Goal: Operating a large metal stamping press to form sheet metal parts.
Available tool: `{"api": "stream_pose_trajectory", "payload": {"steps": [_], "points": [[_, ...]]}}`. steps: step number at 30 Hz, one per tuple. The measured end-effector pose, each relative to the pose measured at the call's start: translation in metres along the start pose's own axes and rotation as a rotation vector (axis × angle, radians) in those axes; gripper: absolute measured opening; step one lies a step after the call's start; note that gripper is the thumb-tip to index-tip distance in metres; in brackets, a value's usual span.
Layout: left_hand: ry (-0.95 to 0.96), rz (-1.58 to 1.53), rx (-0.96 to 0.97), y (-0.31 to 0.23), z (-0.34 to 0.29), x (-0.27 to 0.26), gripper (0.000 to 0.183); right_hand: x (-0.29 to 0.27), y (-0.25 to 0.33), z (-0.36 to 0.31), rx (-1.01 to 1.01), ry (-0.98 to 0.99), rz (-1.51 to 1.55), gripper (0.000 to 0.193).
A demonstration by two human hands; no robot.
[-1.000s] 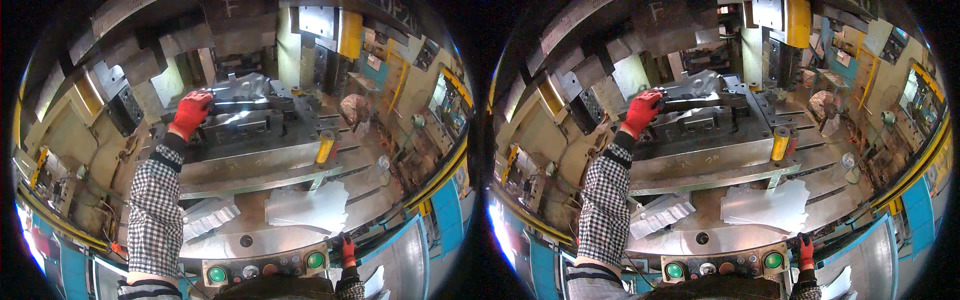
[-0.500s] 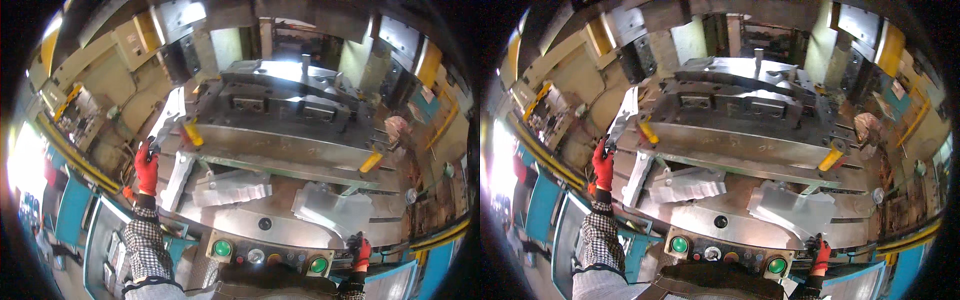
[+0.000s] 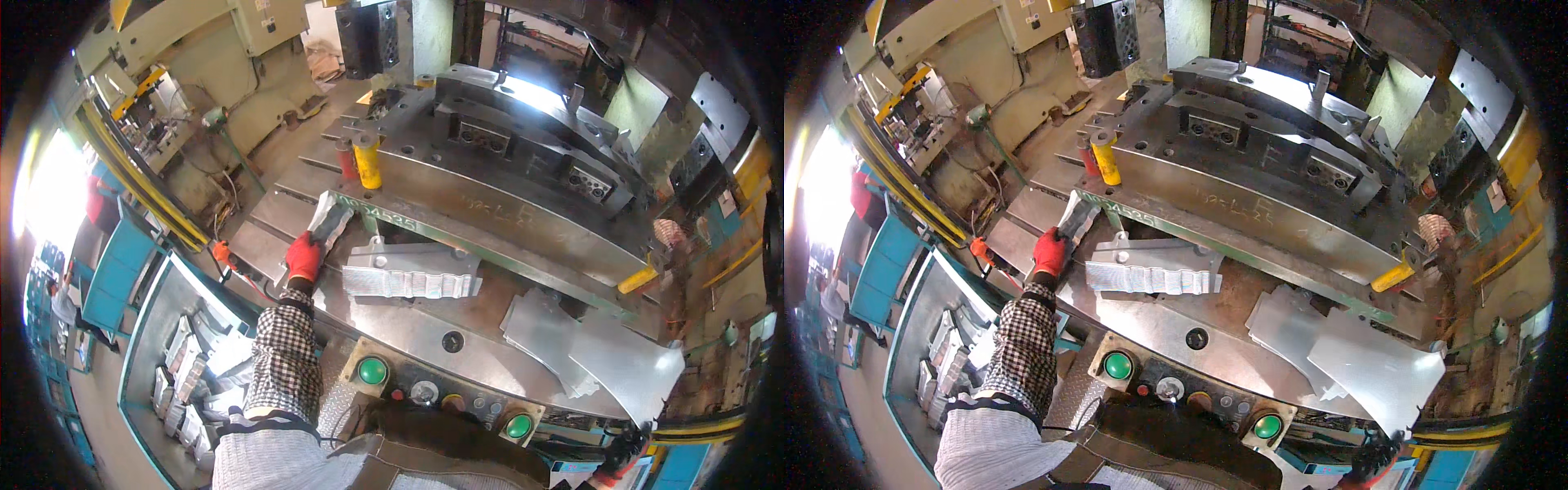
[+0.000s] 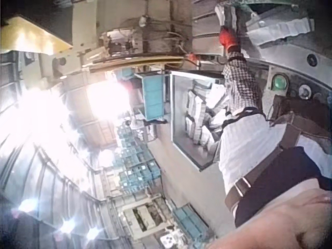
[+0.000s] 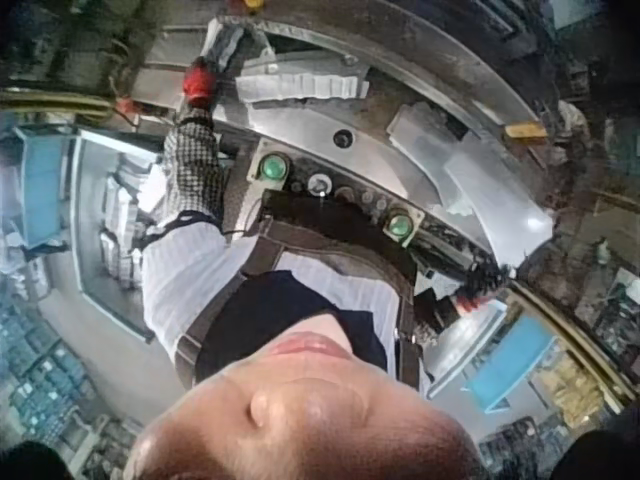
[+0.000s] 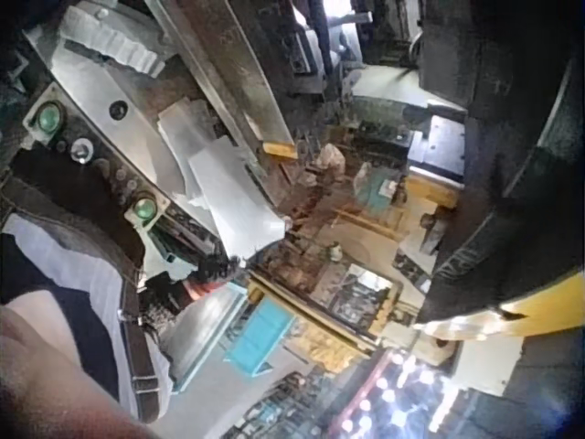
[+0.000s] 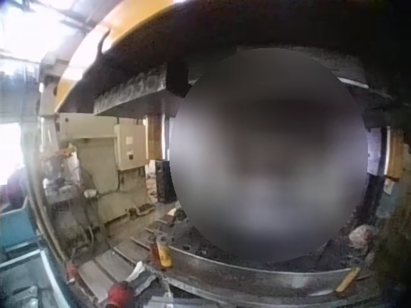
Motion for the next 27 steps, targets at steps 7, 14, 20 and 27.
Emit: {"api": "stream_pose_trajectory", "payload": {"steps": [7, 14, 20, 27], "points": [[0.228, -0.202, 0.208, -0.038, 0.003, 0.035, 0.033, 0.162, -0.019, 0.035, -0.84, -0.315, -1.713, 0.044], [0.429, -0.129, 0.343, -0.129, 0.036, -0.043, 0.029, 0.27, -0.088, 0.219, -0.516, 0.148, -0.876, 0.038], [-0.181, -0.283, 0.991, -0.344, 0.05, -0.162, 0.067, 0.333, -0.102, 0.34, 0.024, 0.51, -0.033, 0.026], [-0.017, 0.036, 1.249, -0.446, 0.125, -0.088, 0.053, 0.297, -0.121, 0.424, -0.157, 0.119, -0.208, 0.018]]}}
Point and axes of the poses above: each hand's wrist, its own z-axis towards the middle knuckle, its own x-axis out of the palm, y = z × x, the point moved 3 cm from there along z, towards the middle knuckle, and after that the axes turned 4 degrees about -z, right-handed, at the moved point
